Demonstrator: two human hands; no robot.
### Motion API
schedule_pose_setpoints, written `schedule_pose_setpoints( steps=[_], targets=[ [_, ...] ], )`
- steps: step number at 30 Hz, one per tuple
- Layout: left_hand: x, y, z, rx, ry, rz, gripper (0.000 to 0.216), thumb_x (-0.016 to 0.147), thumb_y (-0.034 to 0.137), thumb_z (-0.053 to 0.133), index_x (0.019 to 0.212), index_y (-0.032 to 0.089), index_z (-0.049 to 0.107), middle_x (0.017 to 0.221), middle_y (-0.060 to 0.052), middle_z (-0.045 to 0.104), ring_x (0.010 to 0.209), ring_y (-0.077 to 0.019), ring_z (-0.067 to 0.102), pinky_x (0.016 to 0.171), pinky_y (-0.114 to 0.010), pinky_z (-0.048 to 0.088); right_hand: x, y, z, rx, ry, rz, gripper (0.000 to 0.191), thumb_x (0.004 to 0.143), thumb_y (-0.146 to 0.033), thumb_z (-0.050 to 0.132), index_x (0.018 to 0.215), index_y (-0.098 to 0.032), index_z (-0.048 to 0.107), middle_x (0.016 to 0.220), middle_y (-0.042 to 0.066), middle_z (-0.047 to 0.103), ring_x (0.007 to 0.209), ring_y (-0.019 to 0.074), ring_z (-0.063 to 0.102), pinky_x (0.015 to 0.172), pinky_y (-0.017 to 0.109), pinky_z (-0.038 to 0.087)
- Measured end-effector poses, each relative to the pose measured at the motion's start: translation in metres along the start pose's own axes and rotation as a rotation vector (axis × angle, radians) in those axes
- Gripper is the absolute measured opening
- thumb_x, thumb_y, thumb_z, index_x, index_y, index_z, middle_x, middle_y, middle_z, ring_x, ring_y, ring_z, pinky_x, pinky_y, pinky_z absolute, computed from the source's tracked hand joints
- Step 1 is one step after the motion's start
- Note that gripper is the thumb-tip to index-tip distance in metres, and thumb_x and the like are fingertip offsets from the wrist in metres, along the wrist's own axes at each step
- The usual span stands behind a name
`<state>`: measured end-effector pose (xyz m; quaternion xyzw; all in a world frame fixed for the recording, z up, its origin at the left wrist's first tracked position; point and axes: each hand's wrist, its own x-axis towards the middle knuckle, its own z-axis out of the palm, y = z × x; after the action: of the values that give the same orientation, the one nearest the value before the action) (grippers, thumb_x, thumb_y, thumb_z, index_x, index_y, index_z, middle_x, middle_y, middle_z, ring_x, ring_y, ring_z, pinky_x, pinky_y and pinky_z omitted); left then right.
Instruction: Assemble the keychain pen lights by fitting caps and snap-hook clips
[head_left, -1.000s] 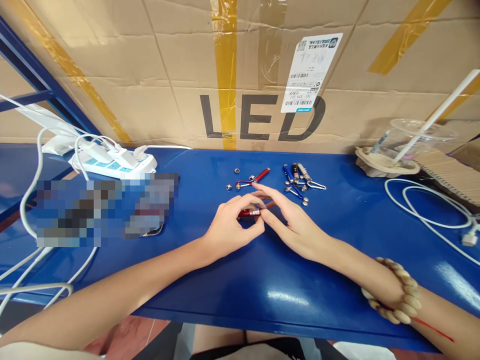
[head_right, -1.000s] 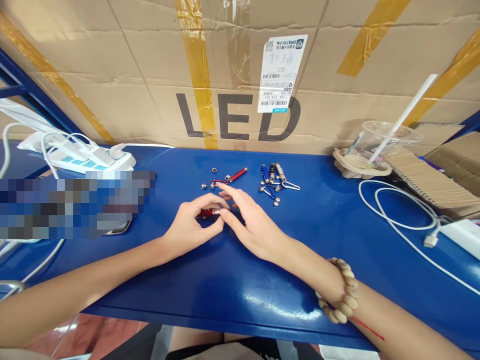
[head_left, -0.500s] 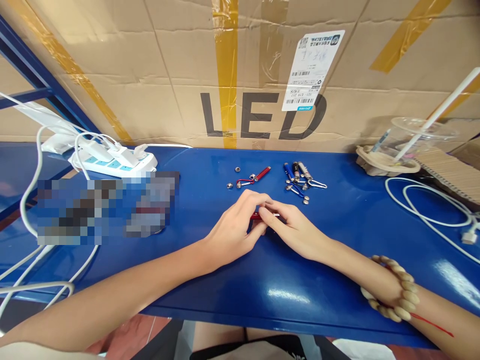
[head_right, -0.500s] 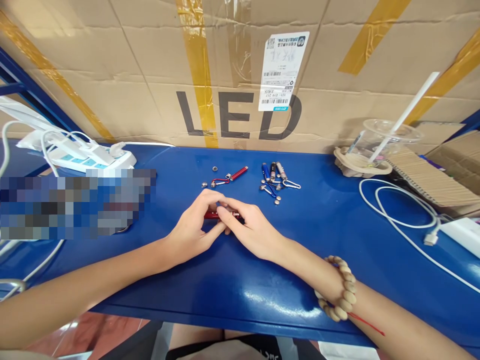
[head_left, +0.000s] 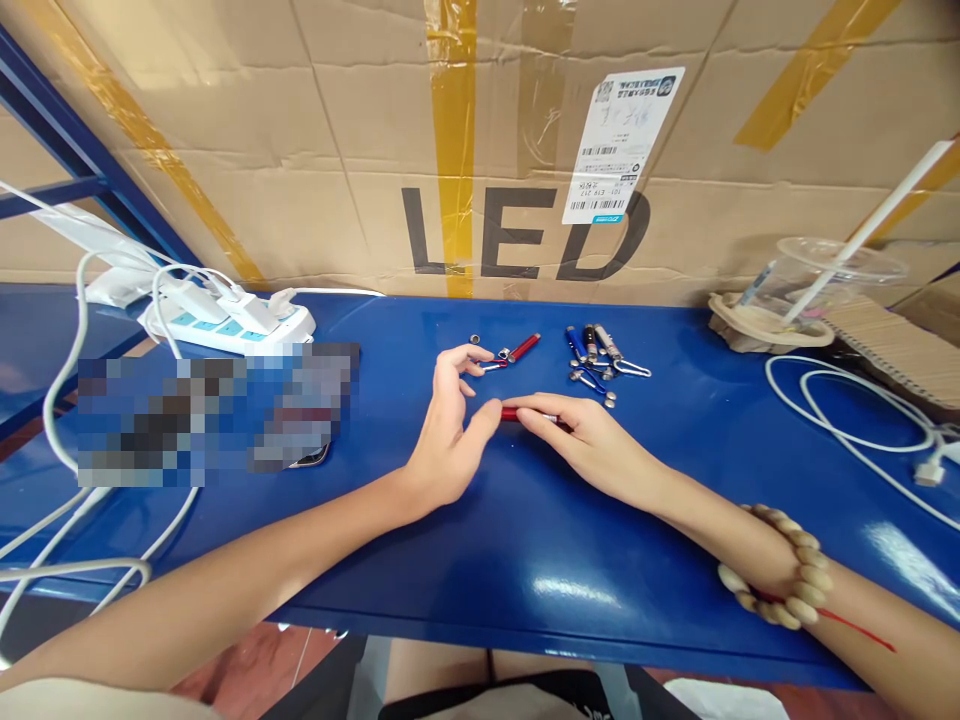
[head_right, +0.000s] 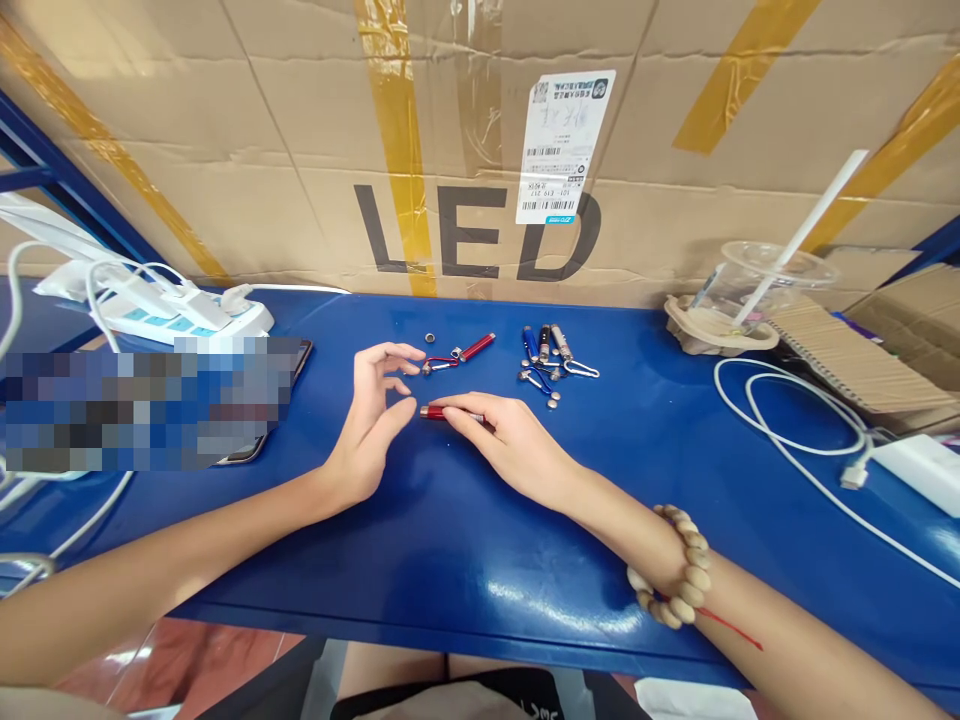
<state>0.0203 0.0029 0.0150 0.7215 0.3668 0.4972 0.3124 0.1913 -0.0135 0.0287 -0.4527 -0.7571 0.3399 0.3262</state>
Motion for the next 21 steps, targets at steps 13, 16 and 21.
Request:
schedule_pose_setpoints(
  steps=[13, 16, 21],
  targets=[
    [0.007, -0.011, 0.001, -0.160, 0.037, -0.191, 0.022, 0.079, 0.023, 0.037, 0.101, 0.022, 0.043, 0.109, -0.004, 0.053, 0.099, -0.0155, 0.050, 0.083, -0.030, 0.044, 0.000, -0.001, -0.001, 0.098, 0.040, 0.054, 0.031, 0.084, -0.043, 0.054, 0.100, -0.023, 0.071, 0.100, 0.004, 0.070, 0.092, 0.0193, 0.065, 0.081, 0.030, 0.051],
    [0.007, -0.011, 0.001, -0.169, 0.017, -0.195, 0.022, 0.079, 0.023, 0.038, 0.101, 0.022, 0.043, 0.108, -0.004, 0.054, 0.099, -0.0159, 0.050, 0.084, -0.031, 0.043, 0.000, -0.002, -0.001, 0.073, 0.069, 0.066, 0.026, 0.079, -0.040, 0.060, 0.093, -0.022, 0.073, 0.090, 0.004, 0.071, 0.078, 0.0169, 0.065, 0.071, 0.027, 0.052],
    [0.008, -0.011, 0.001, -0.216, 0.018, -0.211, 0.021, 0.080, 0.027, 0.040, 0.099, 0.021, 0.046, 0.108, -0.005, 0.054, 0.099, -0.0174, 0.049, 0.086, -0.032, 0.041, 0.002, 0.001, 0.000, 0.009, 0.074, 0.048, 0.022, 0.079, -0.035, 0.062, 0.091, -0.021, 0.074, 0.083, 0.004, 0.069, 0.065, 0.0119, 0.061, 0.059, 0.022, 0.048]
  ],
)
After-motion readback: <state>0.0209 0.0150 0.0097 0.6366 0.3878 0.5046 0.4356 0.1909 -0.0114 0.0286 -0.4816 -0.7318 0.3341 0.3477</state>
